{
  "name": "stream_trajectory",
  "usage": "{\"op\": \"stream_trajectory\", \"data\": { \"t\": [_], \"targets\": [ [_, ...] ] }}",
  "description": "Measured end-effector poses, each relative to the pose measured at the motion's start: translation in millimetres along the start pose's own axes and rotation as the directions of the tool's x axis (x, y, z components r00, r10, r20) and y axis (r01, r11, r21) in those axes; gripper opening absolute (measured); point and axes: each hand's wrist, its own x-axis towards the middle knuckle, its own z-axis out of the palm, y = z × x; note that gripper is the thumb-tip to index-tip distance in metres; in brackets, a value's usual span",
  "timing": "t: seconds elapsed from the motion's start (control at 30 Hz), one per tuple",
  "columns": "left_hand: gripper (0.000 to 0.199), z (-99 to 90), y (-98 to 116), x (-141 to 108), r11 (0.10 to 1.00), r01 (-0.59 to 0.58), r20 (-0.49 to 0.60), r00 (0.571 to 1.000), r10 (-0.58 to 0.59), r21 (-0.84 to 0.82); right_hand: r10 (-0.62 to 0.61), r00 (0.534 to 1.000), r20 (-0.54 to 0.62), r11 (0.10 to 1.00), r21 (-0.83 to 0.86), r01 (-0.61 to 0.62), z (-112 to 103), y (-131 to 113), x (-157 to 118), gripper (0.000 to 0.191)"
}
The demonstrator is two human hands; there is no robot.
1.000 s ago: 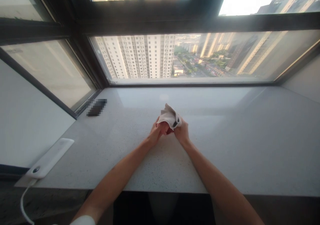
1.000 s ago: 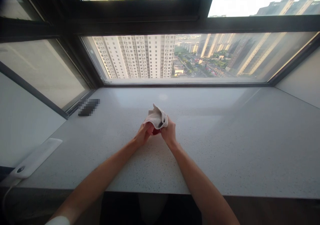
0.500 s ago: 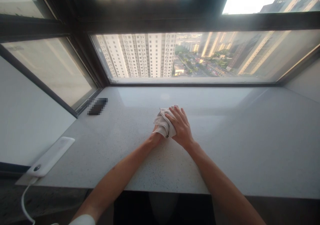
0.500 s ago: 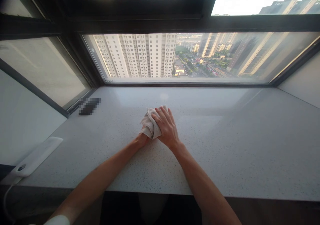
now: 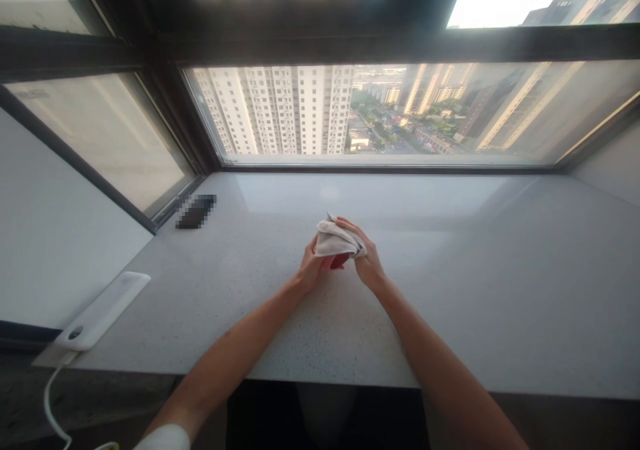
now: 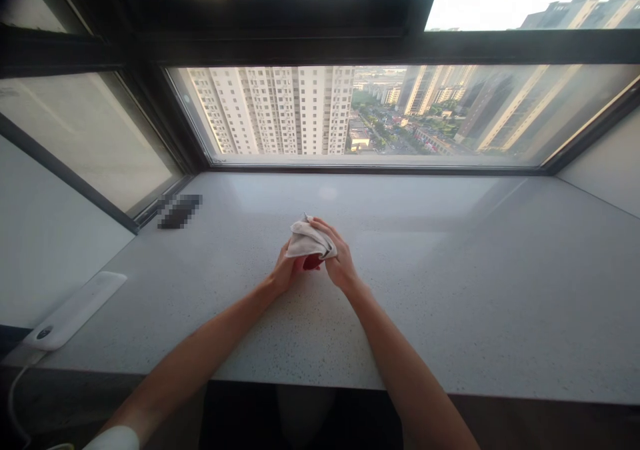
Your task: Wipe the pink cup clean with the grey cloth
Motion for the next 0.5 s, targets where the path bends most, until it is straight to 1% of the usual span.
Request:
{"op": "stream_trajectory", "data": {
  "t": [0.07,0.1,0.17,0.23,0.27,0.3,0.33,0.4,0.47,0.5],
  "targets": [
    [0.069,-1.7,3.5,0.2,1.000,-0.002,-0.007,1.000,0.002,-0.023,0.144,0.988,-0.064,0.984,0.115,-0.136,7.2,13.4,-1.4,0.034],
    [0.069,-2.9,4.0,0.7,0.999,0.000,-0.004,1.000,0.000,-0.034,0.181,0.980,-0.085,0.976,0.136,-0.169,10.8,19.2,-2.5,0.034],
    [0.070,-4.5,3.3,2.1,0.998,0.015,0.018,1.000,-0.014,-0.055,0.197,0.974,-0.114,0.974,0.132,-0.181,15.8,26.7,-4.7,0.031],
    [0.070,-3.7,1.9,2.8,0.997,0.019,0.054,0.998,-0.015,-0.074,0.196,0.970,-0.143,0.975,0.133,-0.178,16.5,27.7,-6.4,0.023],
    [0.071,-2.4,1.4,2.7,0.997,0.008,0.070,0.998,-0.003,-0.076,0.177,0.971,-0.160,0.981,0.113,-0.160,15.2,25.8,-7.0,0.020],
    [0.070,-0.8,1.0,2.3,0.998,-0.006,0.082,0.997,0.012,-0.069,0.139,0.974,-0.179,0.989,0.074,-0.127,12.9,22.9,-7.5,0.020],
    [0.070,0.9,0.7,1.8,0.998,-0.016,0.093,0.995,0.021,-0.054,0.078,0.977,-0.200,0.997,0.016,-0.077,10.0,19.1,-7.9,0.024],
    [0.072,3.5,-0.8,1.1,1.000,0.003,0.120,0.993,0.000,-0.022,-0.092,0.975,-0.203,0.988,-0.138,0.065,3.5,10.6,-8.7,0.037],
    [0.070,4.3,-4.2,1.2,0.999,0.047,0.125,0.991,-0.046,-0.008,-0.253,0.958,-0.138,0.938,-0.279,0.208,-1.9,2.7,-9.8,0.042],
    [0.066,4.0,-6.5,1.7,0.998,0.065,0.119,0.991,-0.064,-0.007,-0.309,0.947,-0.090,0.907,-0.327,0.264,-3.8,-0.6,-10.2,0.043]
  ]
}}
